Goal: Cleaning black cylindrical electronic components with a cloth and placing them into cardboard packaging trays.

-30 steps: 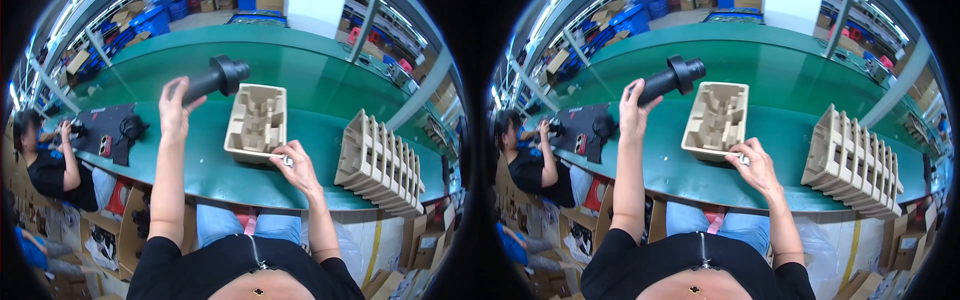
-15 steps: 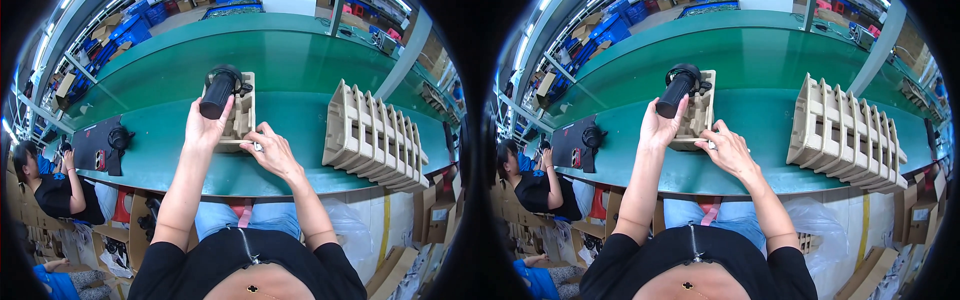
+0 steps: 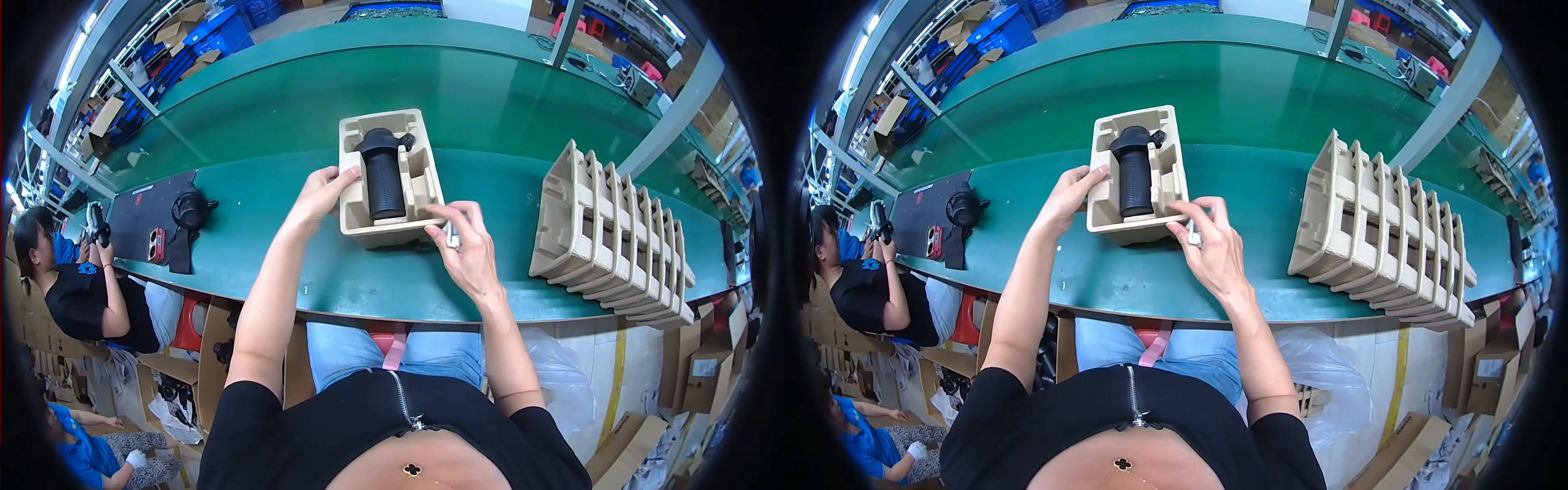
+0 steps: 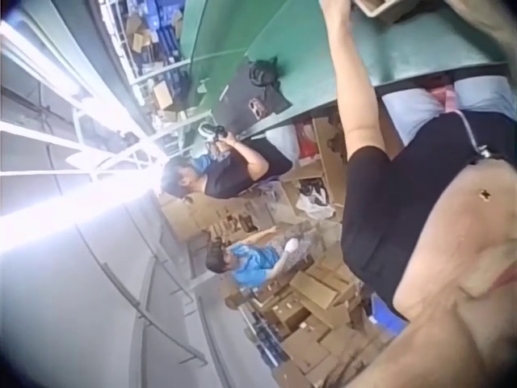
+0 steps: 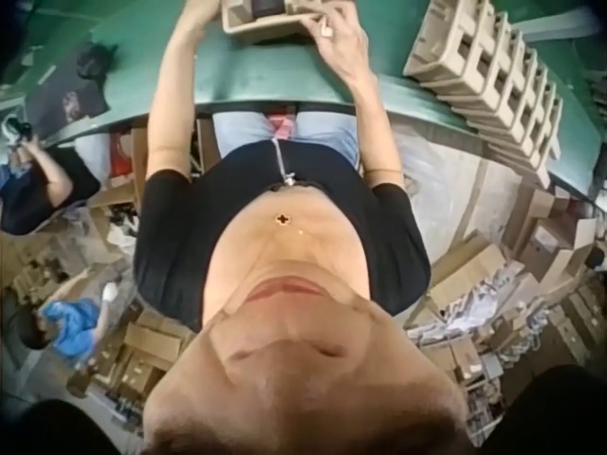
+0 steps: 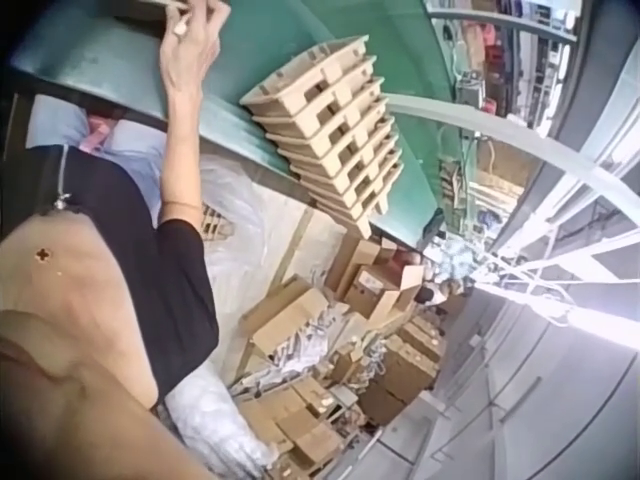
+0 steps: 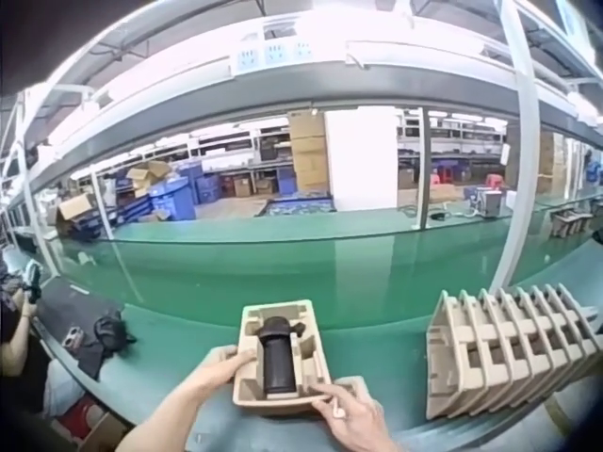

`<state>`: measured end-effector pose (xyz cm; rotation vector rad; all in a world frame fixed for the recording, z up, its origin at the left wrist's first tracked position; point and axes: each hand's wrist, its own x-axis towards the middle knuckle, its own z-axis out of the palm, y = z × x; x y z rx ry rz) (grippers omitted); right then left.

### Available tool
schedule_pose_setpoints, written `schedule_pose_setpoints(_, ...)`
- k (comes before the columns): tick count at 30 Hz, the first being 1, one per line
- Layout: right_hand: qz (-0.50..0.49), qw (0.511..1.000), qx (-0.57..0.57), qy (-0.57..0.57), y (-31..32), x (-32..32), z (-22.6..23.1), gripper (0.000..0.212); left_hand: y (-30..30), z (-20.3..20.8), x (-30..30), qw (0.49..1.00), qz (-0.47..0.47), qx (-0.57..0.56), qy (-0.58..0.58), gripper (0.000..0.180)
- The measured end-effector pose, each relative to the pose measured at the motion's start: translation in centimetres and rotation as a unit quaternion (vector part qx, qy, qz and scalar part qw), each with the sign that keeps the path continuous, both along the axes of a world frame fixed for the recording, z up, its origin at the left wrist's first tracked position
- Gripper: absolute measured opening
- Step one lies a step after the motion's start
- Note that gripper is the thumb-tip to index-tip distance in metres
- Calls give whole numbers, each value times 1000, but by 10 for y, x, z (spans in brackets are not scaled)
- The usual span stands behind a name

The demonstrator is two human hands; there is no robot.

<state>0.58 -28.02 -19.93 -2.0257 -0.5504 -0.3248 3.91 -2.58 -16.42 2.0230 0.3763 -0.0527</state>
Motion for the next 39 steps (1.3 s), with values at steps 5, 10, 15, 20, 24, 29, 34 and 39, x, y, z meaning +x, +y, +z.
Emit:
schedule_pose_setpoints(5, -85, 991, 96, -20, 0, -12, -23, 16, 4, -43, 57, 953, 70, -244, -164, 31)
schedule_pose_setpoints(10, -26, 997, 63, 31, 12, -25, -50, 15, -11, -63, 165, 808, 224, -454, -301, 30)
schedule_pose_setpoints(15, 0, 1000, -5, -27, 16, -24, -57, 14, -118, -57, 240, 754, 165, -574, -274, 49)
schedule_pose_setpoints(20, -20, 1000, -16, 18, 19, -20, -56, 13, -118, -43, 226, 913, 2, -393, -107, 59)
schedule_pose_setpoints(24, -35, 998, -18, 40, 12, -21, -51, 12, 12, -22, 142, 820, 289, 329, -368, 59)
schedule_pose_setpoints(29, -11, 998, -42, 55, 25, -23, -47, 12, 235, -41, -28, 552, 601, 519, -256, 78)
schedule_pose_setpoints(34, -19, 996, -55, 67, 29, -29, -48, 12, 269, -72, -74, 757, 599, 242, -101, 71)
schedule_pose_setpoints(39, -24, 988, 89, 120, 39, -35, -49, 13, 196, -53, -102, 867, 369, -197, -270, 58)
